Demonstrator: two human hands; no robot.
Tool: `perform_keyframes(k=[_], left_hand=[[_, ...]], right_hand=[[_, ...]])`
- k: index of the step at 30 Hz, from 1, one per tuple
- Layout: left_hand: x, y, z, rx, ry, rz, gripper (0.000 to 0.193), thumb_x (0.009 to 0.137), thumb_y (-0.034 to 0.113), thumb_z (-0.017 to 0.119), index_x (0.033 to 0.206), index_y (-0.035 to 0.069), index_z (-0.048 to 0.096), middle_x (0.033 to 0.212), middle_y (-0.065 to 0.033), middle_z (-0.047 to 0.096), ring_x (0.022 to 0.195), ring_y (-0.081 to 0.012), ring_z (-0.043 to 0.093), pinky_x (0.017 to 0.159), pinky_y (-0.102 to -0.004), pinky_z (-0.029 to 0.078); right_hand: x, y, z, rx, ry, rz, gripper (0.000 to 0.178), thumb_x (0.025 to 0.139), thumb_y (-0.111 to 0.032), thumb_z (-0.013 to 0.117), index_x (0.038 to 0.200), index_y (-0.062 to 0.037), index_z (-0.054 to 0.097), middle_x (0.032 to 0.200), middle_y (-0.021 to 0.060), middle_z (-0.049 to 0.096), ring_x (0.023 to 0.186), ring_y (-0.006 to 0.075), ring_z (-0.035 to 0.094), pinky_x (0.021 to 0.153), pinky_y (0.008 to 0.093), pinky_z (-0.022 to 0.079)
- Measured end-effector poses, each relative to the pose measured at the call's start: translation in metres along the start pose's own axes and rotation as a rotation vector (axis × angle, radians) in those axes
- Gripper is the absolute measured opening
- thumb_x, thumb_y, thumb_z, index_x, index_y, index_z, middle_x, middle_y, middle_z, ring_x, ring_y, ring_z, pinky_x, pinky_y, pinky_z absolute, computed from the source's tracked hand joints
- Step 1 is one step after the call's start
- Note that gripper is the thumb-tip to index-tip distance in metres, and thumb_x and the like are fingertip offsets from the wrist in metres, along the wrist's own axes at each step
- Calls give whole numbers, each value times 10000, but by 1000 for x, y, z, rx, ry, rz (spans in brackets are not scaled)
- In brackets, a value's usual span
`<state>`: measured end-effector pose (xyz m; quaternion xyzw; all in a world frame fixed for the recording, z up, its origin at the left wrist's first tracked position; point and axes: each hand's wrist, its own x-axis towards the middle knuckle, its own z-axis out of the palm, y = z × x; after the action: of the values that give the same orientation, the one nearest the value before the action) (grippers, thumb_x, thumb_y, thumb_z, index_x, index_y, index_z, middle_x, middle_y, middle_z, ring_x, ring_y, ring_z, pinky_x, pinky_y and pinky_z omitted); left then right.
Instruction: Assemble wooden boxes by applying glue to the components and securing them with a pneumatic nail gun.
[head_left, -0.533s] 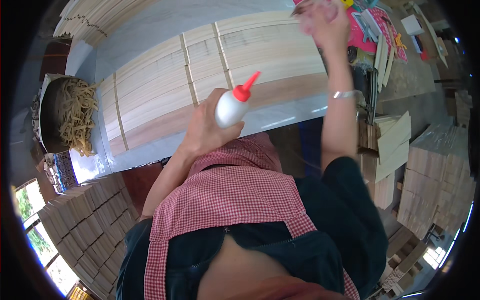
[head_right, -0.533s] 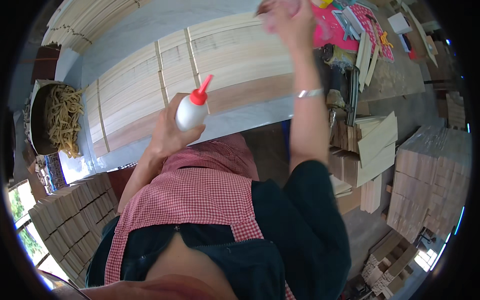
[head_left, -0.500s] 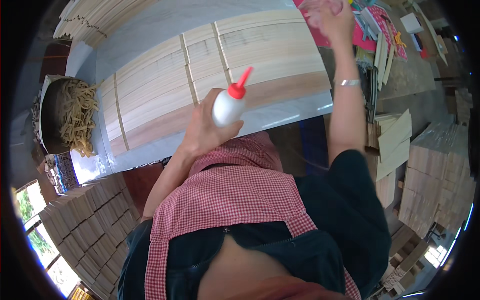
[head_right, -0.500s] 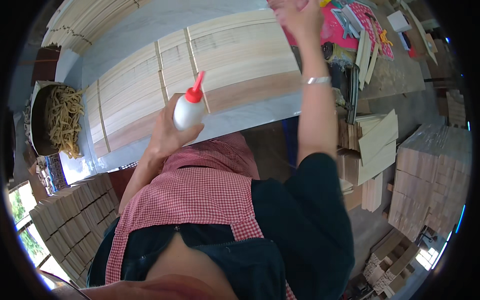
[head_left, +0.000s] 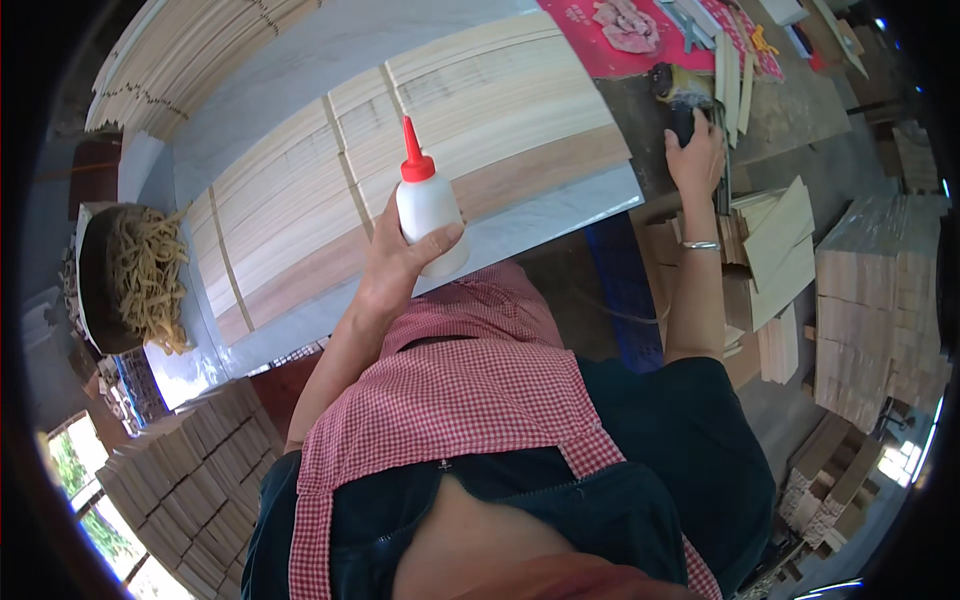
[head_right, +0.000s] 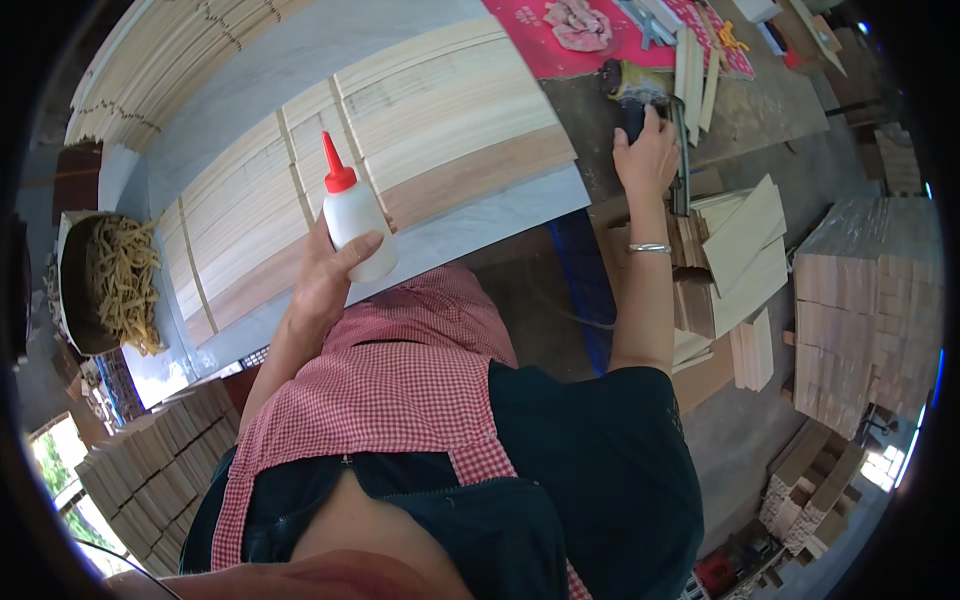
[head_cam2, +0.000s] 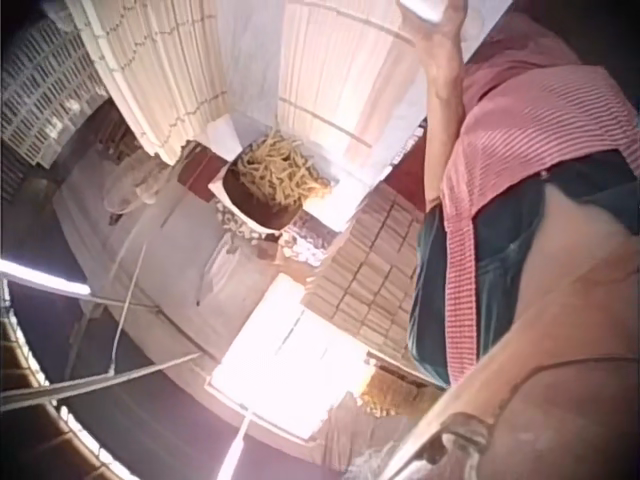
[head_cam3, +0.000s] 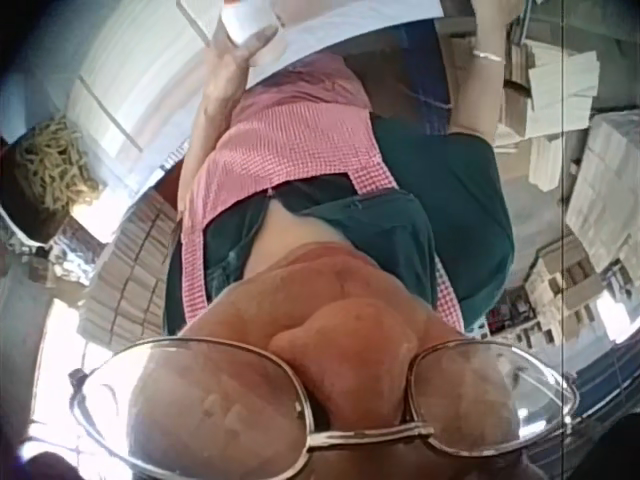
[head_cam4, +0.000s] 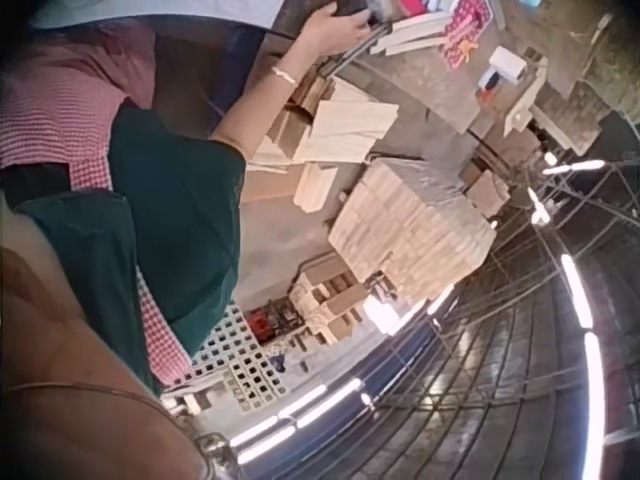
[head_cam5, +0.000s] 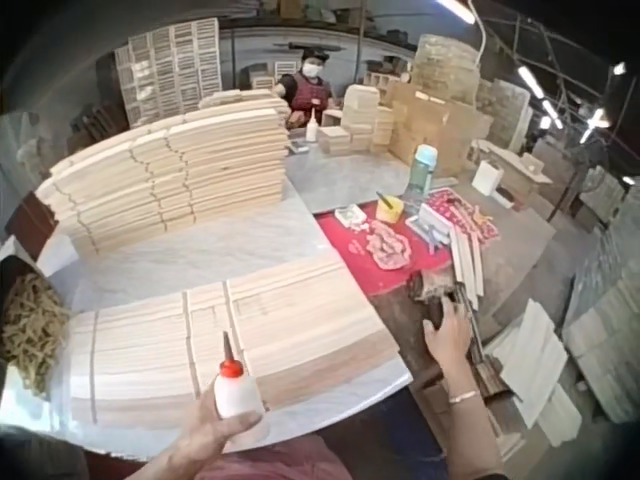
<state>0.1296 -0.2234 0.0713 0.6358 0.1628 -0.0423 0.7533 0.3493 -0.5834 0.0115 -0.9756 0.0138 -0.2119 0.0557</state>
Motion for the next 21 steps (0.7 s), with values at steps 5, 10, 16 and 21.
perform_keyframes(k=[5,10,16,21], left_hand=[[12,0,12,-53,-62,-22,610,841,161,772,1345,0,468,1112,-156,604,952,-254,635,815,-361,541],[22,10,26,-171,-174,-46,623,872,180,757,1374,8,430,1155,-168,582,1020,-258,609,868,-370,524],[37,7,46,-352,-192,-30,595,965,265,650,1404,-15,362,1260,-192,566,1202,-302,567,998,-431,484],[53,2,62,-583,-151,11,583,1019,331,582,1410,-41,362,1319,-194,537,1293,-299,520,1055,-409,442]], right_hand=[[13,10,9,17,-234,108,551,894,-346,676,1357,-64,576,1086,209,677,980,422,666,827,509,542],[47,29,12,-47,-269,204,564,921,-400,649,1371,-70,573,1093,194,694,998,418,667,841,507,545],[34,-9,8,173,104,-16,646,909,-506,669,1336,-28,586,1211,187,660,1058,387,646,910,459,524],[-108,-164,-54,1303,-238,-438,698,859,-172,757,1438,15,415,1332,195,543,1179,292,559,952,393,494]])
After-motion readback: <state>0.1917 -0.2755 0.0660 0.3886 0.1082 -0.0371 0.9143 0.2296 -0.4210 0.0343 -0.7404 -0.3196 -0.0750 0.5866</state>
